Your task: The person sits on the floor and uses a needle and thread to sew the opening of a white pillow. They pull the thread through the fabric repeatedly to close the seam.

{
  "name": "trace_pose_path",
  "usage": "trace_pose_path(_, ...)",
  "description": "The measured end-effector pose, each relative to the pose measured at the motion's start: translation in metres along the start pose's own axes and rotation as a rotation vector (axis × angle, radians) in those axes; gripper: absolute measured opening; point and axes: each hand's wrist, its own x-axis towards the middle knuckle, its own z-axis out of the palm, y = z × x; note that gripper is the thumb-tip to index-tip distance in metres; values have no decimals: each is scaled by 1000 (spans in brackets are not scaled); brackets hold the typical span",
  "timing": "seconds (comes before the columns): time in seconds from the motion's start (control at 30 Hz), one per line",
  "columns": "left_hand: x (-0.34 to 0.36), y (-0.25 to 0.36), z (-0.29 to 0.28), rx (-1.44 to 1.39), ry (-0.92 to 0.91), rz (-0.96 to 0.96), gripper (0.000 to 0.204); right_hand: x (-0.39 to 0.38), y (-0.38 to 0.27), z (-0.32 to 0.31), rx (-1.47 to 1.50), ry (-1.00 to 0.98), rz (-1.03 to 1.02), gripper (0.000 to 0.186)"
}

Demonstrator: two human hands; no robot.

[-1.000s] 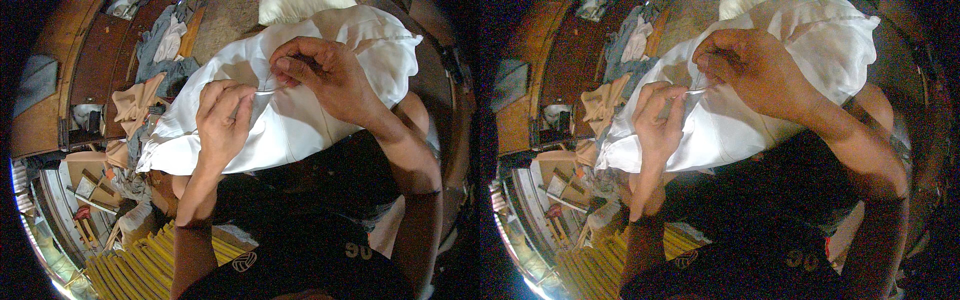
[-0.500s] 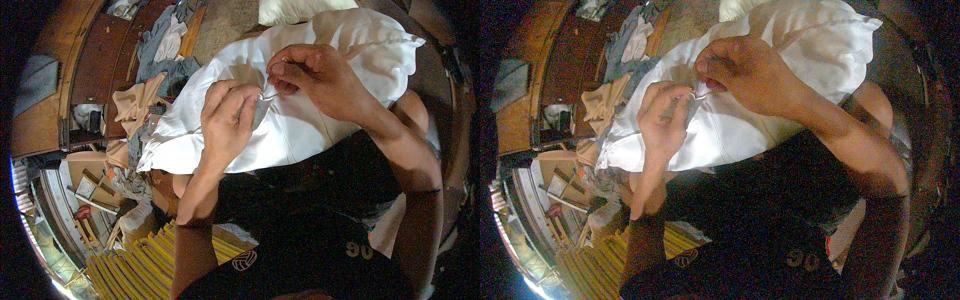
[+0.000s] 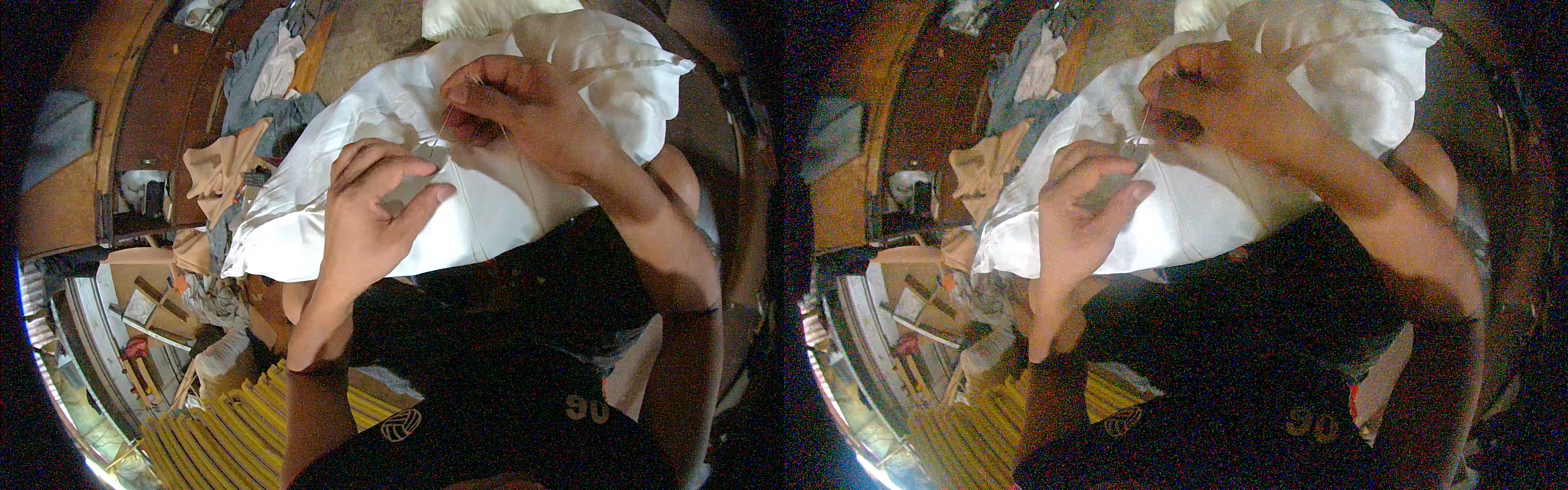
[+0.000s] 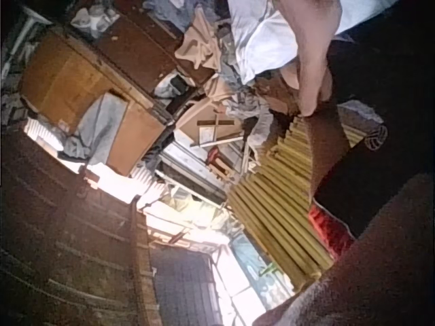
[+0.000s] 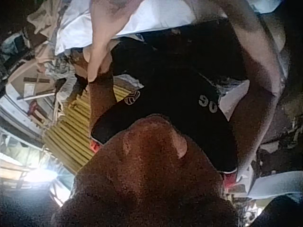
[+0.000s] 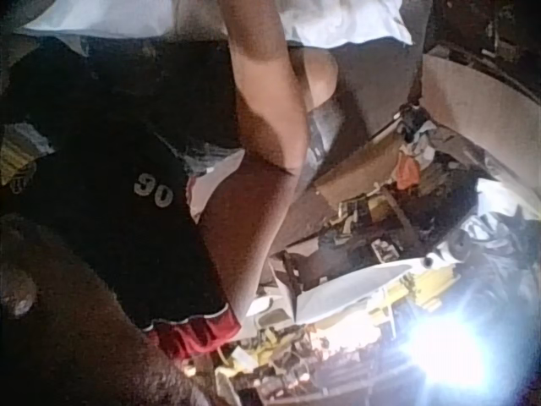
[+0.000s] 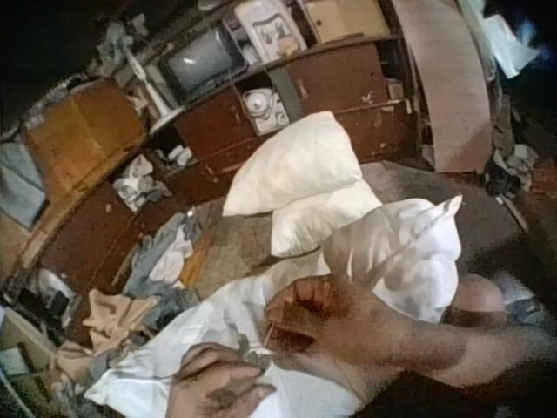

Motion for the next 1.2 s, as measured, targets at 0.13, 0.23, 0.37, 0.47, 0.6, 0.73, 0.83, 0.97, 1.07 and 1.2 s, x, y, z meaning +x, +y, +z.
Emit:
trace_pose_path(0.13, -2, -4, 2, -82, 17, -71, 12, 0, -11, 1, -92, -40, 25, 31)
trace_pose_path(0.23, -3, -3, 2, -124, 18, -133, 11, 0, -10, 1, -163, -35, -1, 30)
trace_pose_path(0.37, -3, -1, 1, -161, 25, -184, 10, 2, -1, -4, -405, -55, -223, 29)
trace_pose_path(0.47, -5, -2, 0, -150, 19, -183, 10, 1, -10, 3, -151, -45, 32, 28)
trace_pose_path(0.6, -5, -3, 1, -147, 24, -181, 10, 3, -7, -1, -232, -64, 4, 26)
trace_pose_path(0.73, -5, -3, 3, -160, 32, -191, 10, 1, -9, 0, -184, -89, -9, 26)
trace_pose_path(0.83, -6, -2, 3, -178, 20, -227, 9, 1, -11, 0, -233, -86, -29, 25)
trace_pose_path(0.97, -5, -1, 2, -159, 14, -214, 9, 0, -7, 7, -194, 8, -129, 25)
trace_pose_path(1.07, -4, -2, 3, -159, 15, -209, 9, 3, -3, 1, -371, -22, -243, 26)
trace_pose_path(1.2, -4, 0, 3, -159, 13, -208, 9, 1, -10, 4, -207, -30, -44, 25)
